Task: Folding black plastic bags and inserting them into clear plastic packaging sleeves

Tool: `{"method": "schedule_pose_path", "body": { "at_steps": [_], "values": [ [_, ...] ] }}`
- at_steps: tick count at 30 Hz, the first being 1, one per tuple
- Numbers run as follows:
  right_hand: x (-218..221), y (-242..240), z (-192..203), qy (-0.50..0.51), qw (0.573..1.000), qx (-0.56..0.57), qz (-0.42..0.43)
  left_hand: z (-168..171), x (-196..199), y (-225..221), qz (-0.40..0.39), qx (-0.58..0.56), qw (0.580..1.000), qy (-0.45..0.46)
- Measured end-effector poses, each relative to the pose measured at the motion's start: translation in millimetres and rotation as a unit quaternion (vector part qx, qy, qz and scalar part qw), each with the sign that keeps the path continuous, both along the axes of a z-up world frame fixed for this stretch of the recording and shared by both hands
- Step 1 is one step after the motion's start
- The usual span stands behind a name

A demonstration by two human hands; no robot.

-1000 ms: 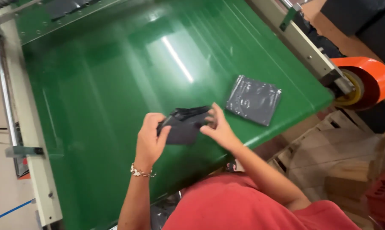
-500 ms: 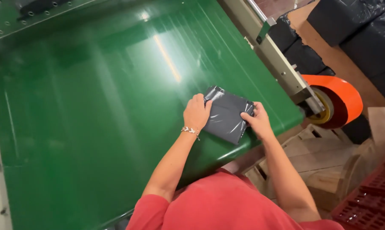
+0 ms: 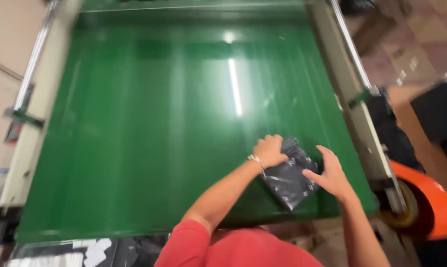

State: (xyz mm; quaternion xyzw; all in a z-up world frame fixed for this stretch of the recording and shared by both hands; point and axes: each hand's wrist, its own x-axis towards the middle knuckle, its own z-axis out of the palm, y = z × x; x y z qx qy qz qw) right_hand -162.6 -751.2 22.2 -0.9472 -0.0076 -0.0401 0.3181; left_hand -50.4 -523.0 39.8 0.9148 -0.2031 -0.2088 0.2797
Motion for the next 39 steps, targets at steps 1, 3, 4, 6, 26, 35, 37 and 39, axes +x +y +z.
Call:
{"method": "schedule_pose_path", "body": {
  "at_steps": [1,3,4,6,26,35,37,39],
  "values": [
    [14.4,6.5,11.3,-0.005,1.000,-0.005,0.024,8.4,-2.1,8.4,0.024,-0.005,1.000,-0.005],
    [34.9,24.3,32.8,0.123,0.985,0.090,0.076,21.6,-13.9,26.9,-0.043,-0.136,0.989,0.028],
    [42.2,35.8,39.1,0.128,0.983,0.082,0.101,29.4,-20.6,40.5,-0.018,-0.142,0.989,0.026],
    [53.9,61.4,51.4,0.199,0.971,0.096,0.092,44.6,-35.3,67.8,0.007,-0.212,0.977,0.035],
    [99.8,313.2,-10.8,0.355,0.878,0.309,0.084,20.3,-104.3,378.3,0.294,-0.250,0.910,-0.149],
    [99.6,267.0,116.7,0.209,0.963,0.061,0.158,-19.8,-89.4,454.8,0.375,-0.191,0.907,0.001],
    [100.3,293.2,131.9,0.249,0.954,0.094,0.141,-29.6,-73.4,461.1,0.387,-0.188,0.903,0.005],
    [103.6,329.3,125.0,0.327,0.890,0.209,0.239,-24.4,-65.1,464.6,0.353,-0.172,0.917,0.076]
  ]
}}
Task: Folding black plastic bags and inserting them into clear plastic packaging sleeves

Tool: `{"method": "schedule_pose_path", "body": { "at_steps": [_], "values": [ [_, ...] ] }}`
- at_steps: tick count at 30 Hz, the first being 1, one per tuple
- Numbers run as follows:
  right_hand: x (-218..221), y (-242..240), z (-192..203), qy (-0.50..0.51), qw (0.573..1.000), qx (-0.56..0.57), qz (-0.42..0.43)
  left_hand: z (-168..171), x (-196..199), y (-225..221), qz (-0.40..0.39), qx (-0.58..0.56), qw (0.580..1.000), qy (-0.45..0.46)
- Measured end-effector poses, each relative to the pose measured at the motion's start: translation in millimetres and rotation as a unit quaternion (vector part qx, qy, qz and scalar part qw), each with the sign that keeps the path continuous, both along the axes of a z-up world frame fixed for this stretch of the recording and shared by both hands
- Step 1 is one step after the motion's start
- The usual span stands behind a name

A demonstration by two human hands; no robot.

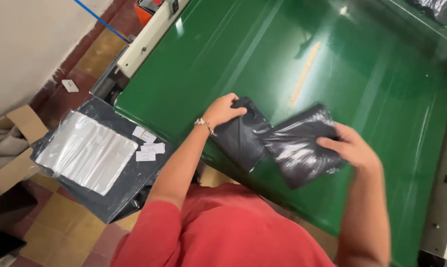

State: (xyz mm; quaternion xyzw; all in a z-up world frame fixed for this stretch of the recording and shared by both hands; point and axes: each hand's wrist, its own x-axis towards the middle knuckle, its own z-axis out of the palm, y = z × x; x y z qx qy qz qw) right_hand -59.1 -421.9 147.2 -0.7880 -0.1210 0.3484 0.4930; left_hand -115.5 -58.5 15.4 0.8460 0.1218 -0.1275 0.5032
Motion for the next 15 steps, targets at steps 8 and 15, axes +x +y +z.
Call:
{"method": "schedule_pose_path", "body": {
  "at_steps": [8,15],
  "values": [
    [-2.7,133.6,-90.8,-0.003,0.997,0.015,0.072,-30.9,21.6,24.1,-0.011,-0.137,0.983,0.125],
    [12.1,130.1,-103.2,-0.237,0.962,-0.018,0.135,19.2,-30.2,-10.2,-0.041,-0.043,0.990,-0.131]
  ]
}}
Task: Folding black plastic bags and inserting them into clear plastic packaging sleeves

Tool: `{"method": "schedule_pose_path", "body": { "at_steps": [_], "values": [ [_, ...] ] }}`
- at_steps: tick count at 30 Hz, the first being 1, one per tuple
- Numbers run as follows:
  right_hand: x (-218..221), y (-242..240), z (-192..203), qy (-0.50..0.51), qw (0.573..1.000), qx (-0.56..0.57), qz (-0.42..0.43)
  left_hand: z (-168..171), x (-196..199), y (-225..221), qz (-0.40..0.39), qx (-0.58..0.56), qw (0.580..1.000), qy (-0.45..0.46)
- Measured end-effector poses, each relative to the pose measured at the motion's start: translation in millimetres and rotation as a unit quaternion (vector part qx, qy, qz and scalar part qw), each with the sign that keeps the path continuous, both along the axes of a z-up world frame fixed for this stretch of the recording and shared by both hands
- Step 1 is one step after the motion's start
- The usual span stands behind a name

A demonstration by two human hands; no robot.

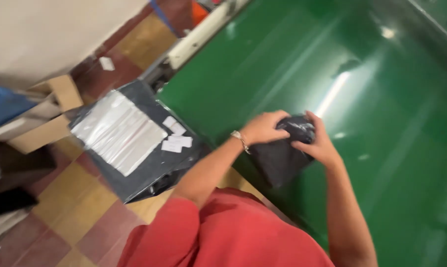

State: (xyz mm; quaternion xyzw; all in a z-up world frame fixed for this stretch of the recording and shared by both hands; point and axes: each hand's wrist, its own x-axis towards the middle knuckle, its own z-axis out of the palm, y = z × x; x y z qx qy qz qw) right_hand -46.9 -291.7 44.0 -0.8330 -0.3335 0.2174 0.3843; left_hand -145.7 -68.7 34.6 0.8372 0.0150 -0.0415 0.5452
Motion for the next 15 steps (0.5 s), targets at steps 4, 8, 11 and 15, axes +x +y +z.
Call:
{"method": "schedule_pose_path", "body": {
  "at_steps": [4,8,11,15],
  "values": [
    [10.1,-19.0,-35.0,0.185,0.982,-0.038,0.010,17.0,-54.4,-4.7,0.037,0.014,0.985,-0.167],
    [-5.8,-23.4,-50.2,0.253,0.967,-0.014,-0.041,-8.3,-135.1,25.2,0.258,0.081,0.933,-0.238],
    [-14.2,-31.5,-52.6,0.280,0.949,-0.019,-0.140,-71.4,-203.1,83.3,0.376,0.174,0.906,-0.084],
    [-24.3,-47.5,-67.1,0.298,0.913,-0.034,-0.278,-166.6,-288.7,167.2,0.367,0.269,0.877,0.151]
  ]
}}
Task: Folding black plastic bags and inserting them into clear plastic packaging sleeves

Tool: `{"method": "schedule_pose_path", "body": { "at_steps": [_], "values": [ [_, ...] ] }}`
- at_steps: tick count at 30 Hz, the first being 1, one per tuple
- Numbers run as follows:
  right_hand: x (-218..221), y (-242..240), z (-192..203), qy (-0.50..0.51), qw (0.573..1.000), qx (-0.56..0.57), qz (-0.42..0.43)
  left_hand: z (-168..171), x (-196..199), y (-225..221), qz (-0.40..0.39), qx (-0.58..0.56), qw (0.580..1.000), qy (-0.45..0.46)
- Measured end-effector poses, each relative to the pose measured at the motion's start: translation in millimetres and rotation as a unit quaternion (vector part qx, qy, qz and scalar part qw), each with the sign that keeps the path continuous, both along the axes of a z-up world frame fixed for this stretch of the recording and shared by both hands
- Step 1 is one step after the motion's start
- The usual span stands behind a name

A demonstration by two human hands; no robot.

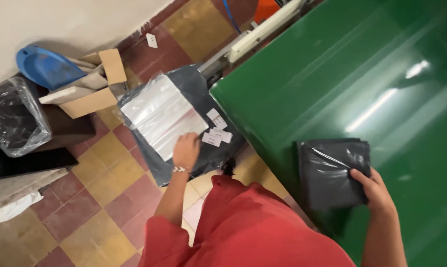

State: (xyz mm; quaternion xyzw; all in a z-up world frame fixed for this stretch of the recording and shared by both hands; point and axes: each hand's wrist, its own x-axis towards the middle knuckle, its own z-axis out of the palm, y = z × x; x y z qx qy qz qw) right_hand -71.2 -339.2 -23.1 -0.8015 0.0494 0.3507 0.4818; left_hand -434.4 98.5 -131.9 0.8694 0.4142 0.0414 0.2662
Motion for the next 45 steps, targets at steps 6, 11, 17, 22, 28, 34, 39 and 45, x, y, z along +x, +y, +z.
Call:
{"method": "schedule_pose_path", "body": {
  "at_steps": [6,11,17,22,28,34,39,45],
  "values": [
    [-2.1,0.5,0.6,0.004,0.998,-0.038,-0.045,-68.8,-36.8,86.9,-0.095,-0.034,0.982,0.161],
    [16.1,-19.1,-16.5,-0.004,0.999,-0.044,-0.004,-93.3,-50.6,111.8,-0.064,-0.097,0.988,0.103],
    [15.9,15.1,1.2,-0.034,0.998,-0.028,0.055,-55.6,-79.6,115.7,0.091,-0.193,0.971,-0.106],
    [-5.5,98.1,24.7,-0.054,0.991,0.004,0.126,10.3,-90.7,117.6,0.238,-0.272,0.914,-0.186],
    [-94.3,250.6,77.6,-0.032,0.966,0.015,0.255,-19.7,-96.5,119.6,0.218,-0.204,0.926,-0.232],
    [-200.3,389.1,21.9,-0.069,0.896,0.198,0.392,85.9,-99.6,118.5,0.399,-0.144,0.792,-0.440],
    [-259.9,503.5,-85.3,-0.097,0.917,0.066,0.380,111.7,-99.3,121.8,0.262,-0.051,0.873,-0.408],
    [-290.4,560.3,-213.9,-0.211,0.903,-0.023,0.373,97.2,-78.1,85.4,0.202,-0.040,0.939,-0.275]
  ]
}}
